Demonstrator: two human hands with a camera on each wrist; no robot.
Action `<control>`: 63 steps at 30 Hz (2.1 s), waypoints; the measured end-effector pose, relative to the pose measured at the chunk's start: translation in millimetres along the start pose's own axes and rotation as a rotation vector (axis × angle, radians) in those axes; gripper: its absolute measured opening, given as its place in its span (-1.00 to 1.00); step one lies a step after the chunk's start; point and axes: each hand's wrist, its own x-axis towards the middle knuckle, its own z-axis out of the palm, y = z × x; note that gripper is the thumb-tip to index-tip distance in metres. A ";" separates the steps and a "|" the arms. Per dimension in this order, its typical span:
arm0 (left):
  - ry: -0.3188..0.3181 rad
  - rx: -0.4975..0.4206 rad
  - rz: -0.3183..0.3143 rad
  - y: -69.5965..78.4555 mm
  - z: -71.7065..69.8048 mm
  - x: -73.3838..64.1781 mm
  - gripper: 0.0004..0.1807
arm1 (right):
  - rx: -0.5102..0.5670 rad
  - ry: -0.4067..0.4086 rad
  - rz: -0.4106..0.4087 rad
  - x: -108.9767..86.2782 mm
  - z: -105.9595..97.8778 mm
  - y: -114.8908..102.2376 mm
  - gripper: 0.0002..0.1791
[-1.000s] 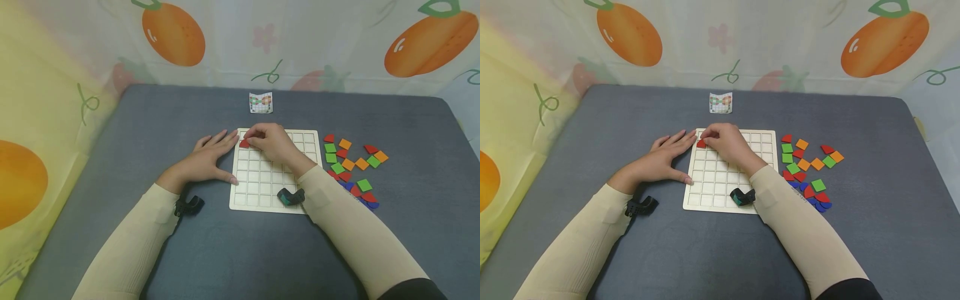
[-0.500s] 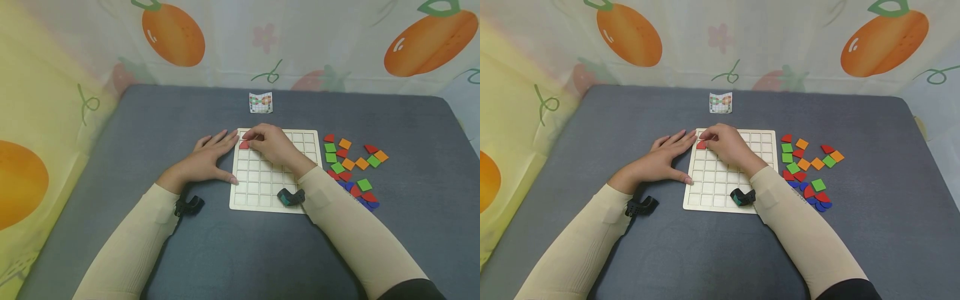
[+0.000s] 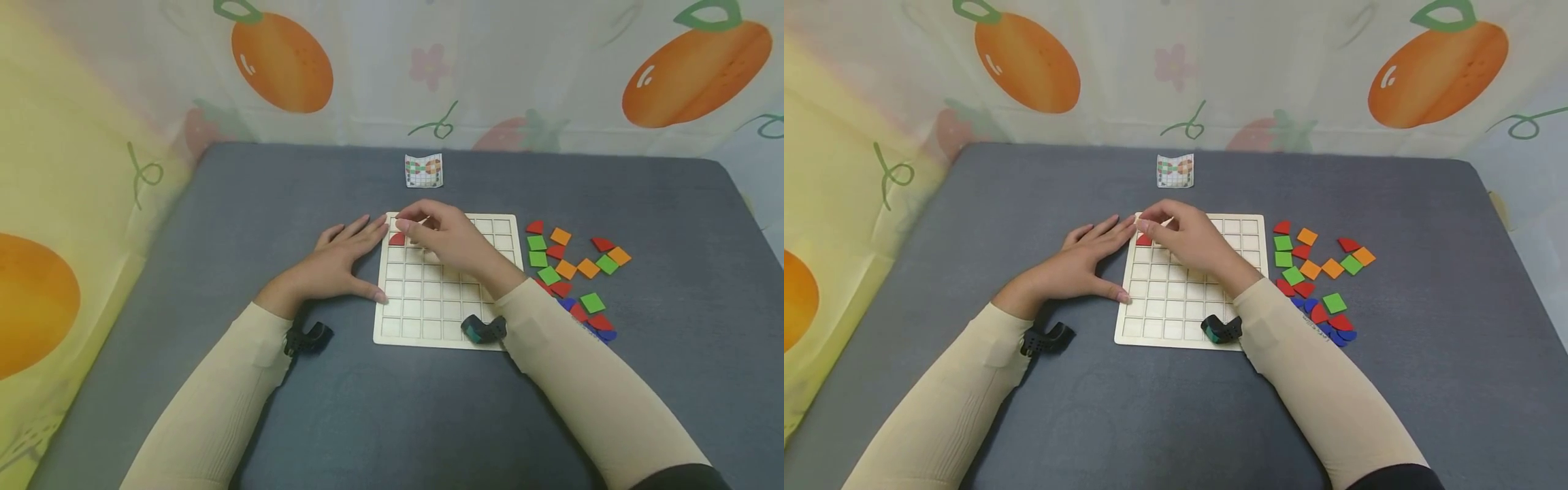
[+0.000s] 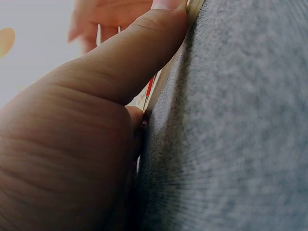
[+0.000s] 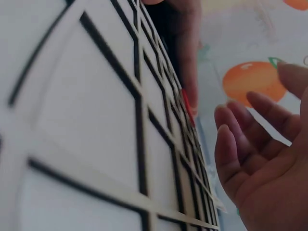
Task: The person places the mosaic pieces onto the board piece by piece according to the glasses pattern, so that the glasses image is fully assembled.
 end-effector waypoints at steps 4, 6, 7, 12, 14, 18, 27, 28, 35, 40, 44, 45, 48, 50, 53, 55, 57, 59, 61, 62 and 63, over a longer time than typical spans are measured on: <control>-0.001 0.002 -0.009 -1.3 1.2 1.2 0.42 | 0.053 -0.018 -0.041 -8.2 -6.4 -3.6 -0.48; 0.000 0.002 -0.012 -1.9 1.8 1.5 0.42 | 0.082 -0.023 -0.055 -12.8 -9.4 -5.8 -0.48; 0.001 0.003 -0.013 -2.4 2.0 1.4 0.42 | 0.096 -0.025 -0.065 -14.8 -10.5 -6.9 -0.48; 0.008 0.009 -0.007 -4.0 3.1 1.6 0.42 | 0.127 -0.015 -0.113 -25.3 -19.9 -11.9 -0.50; 0.009 0.011 -0.003 -3.9 3.1 1.6 0.42 | 0.136 -0.005 -0.129 -30.3 -25.9 -12.2 -0.47; 0.006 0.011 -0.004 -2.5 2.1 1.0 0.42 | 0.150 0.019 -0.141 -42.2 -40.3 -10.1 -0.32; 0.009 0.012 0.005 -2.7 1.6 -0.2 0.42 | 0.255 0.094 -0.158 -70.9 -73.1 1.6 -0.30; 0.010 0.013 0.007 -2.8 1.6 -0.2 0.42 | 0.258 0.109 -0.156 -73.9 -76.6 2.7 -0.32; 0.010 0.020 -0.001 -2.2 2.0 0.5 0.43 | 0.250 0.210 -0.125 -93.9 -102.9 17.4 -0.40; 0.005 0.017 -0.004 -1.1 2.1 0.3 0.42 | 0.256 0.281 -0.093 -105.5 -119.8 34.2 -0.48; 0.007 0.019 -0.013 -0.1 1.0 -0.9 0.42 | 0.166 0.307 -0.068 -109.2 -130.1 45.3 -0.49; 0.007 0.018 -0.016 0.7 0.4 -1.4 0.42 | 0.143 0.314 -0.062 -109.5 -132.2 47.6 -0.49; 0.005 0.018 -0.015 1.0 0.1 -1.5 0.42 | 0.095 0.364 -0.035 -111.1 -136.9 53.8 -0.50; 0.003 0.019 -0.013 0.5 0.6 -1.1 0.42 | 0.057 0.403 -0.022 -112.0 -139.0 57.9 -0.53; 0.003 0.026 -0.010 -0.9 1.8 -0.3 0.42 | -0.003 0.453 0.007 -112.8 -140.2 63.7 -0.57; 0.004 0.030 -0.009 -1.7 2.4 0.3 0.42 | -0.051 0.463 0.038 -113.1 -140.3 67.2 -0.56; 0.005 0.030 -0.008 -1.8 2.5 0.4 0.43 | -0.086 0.457 0.079 -113.5 -140.0 70.0 -0.53; 0.006 0.025 -0.006 -2.1 2.3 -0.2 0.42 | -0.129 0.431 0.129 -114.2 -139.3 71.9 -0.51; 0.006 0.025 -0.005 -2.7 2.2 -0.7 0.42 | -0.165 0.389 0.172 -114.8 -139.1 73.1 -0.50; 0.006 0.024 -0.005 -2.9 2.2 -0.9 0.42 | -0.186 0.369 0.187 -115.0 -139.0 73.6 -0.50; 0.006 0.025 -0.005 -3.1 2.2 -0.8 0.42 | -0.210 0.348 0.200 -115.0 -139.1 74.1 -0.50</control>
